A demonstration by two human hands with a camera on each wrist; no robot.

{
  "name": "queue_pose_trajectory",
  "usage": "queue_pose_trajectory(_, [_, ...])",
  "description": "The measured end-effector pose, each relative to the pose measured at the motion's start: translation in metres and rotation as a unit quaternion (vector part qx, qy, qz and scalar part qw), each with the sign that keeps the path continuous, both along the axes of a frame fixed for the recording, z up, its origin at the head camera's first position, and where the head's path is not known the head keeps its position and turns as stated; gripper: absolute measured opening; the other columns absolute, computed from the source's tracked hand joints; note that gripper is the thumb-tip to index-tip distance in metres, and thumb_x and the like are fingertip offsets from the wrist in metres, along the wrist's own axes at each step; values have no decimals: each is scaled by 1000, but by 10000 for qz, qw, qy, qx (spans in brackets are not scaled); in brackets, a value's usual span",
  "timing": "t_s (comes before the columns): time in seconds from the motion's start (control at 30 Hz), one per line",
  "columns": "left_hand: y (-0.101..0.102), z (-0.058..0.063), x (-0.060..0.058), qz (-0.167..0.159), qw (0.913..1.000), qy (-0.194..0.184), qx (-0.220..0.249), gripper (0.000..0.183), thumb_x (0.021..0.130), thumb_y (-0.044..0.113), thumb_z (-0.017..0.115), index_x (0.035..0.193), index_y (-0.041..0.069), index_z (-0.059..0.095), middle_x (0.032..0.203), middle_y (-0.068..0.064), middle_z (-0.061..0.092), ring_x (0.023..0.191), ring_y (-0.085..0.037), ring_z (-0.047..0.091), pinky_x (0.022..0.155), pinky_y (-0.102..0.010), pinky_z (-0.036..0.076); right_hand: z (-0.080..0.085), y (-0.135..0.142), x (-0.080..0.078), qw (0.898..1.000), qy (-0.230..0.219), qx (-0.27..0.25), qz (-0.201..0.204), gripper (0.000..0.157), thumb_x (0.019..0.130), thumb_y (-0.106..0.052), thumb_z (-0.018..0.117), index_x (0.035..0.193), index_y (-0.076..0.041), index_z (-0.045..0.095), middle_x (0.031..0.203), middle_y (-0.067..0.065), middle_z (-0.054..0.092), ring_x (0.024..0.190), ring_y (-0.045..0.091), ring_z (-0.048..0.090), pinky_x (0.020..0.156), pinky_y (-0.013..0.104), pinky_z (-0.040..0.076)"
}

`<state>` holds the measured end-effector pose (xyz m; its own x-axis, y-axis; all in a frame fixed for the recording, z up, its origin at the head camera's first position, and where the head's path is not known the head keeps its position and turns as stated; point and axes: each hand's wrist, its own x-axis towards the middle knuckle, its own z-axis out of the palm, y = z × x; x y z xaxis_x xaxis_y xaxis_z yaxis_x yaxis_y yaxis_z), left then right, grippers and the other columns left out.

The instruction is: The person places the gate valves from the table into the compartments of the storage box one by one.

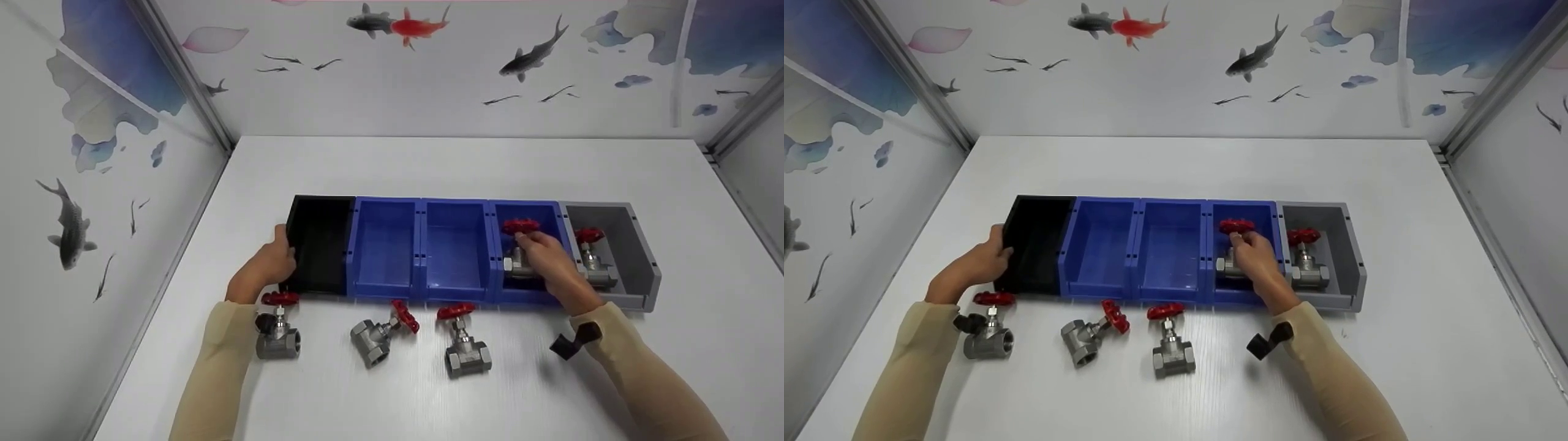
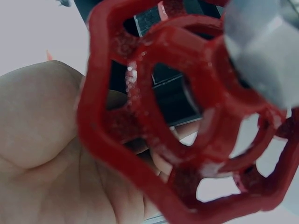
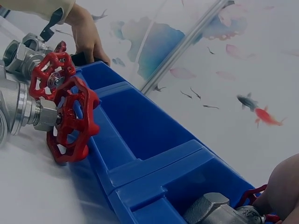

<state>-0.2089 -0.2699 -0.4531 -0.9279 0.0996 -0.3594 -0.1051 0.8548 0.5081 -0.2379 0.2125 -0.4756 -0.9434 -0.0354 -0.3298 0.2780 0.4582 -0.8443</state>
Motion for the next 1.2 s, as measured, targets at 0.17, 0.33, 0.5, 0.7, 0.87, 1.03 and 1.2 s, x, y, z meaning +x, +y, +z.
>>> queue_pose_trajectory(0.17, [0,0,0,7,10000,-12,-14,55,105,11,29,149,-6,1,85,-20,60,75,-29,57,78,-45,45,-3,0,-1,10000,-31,62,37,53,106,-40,38,132,6,47,100,6,48,92,22,46,81,35,38])
queue_pose_trajectory(0.33, [0,-1,0,13,10000,-14,-7,55,105,11,29,149,-6,0,85,-21,60,74,-29,56,77,-45,45,-4,-1,-1,9999,-81,61,-5,52,106,-41,38,130,5,47,98,6,48,90,21,46,80,35,38])
queue_pose_trajectory(0.5, [0,-2,0,-22,10000,22,-33,56,106,11,29,150,-6,0,87,-23,62,75,-29,57,78,-45,45,-7,0,-2,9999,-104,67,-4,55,106,-41,38,135,6,46,104,8,50,95,23,47,85,35,38])
queue_pose_trajectory(0.7, [0,-2,0,1,10000,-28,-64,54,106,11,29,149,-5,2,84,-20,60,73,-27,55,76,-44,45,-9,0,-3,9999,-123,30,8,54,106,-40,37,136,5,44,102,7,50,94,22,48,85,36,38])
queue_pose_trajectory(0.87, [1,0,0,24,10000,-47,-35,53,106,12,29,149,-5,3,85,-20,60,73,-28,55,75,-43,44,-12,0,-3,9999,-91,-56,-73,47,106,-38,39,127,3,48,92,3,50,82,17,48,76,33,40])
queue_pose_trajectory(1.03, [0,1,0,38,10000,-25,-10,52,106,12,29,148,-4,4,85,-19,59,73,-28,55,74,-43,44,-12,-1,-3,10000,-14,-50,-70,45,106,-38,40,123,3,49,88,1,52,78,15,49,74,31,40])
queue_pose_trajectory(1.2, [0,0,0,42,10000,-52,-18,52,106,12,29,149,-4,3,84,-17,58,74,-28,55,74,-42,44,-12,-1,-3,10000,-18,-45,-57,43,106,-39,40,119,1,50,88,1,52,79,16,49,74,33,39])
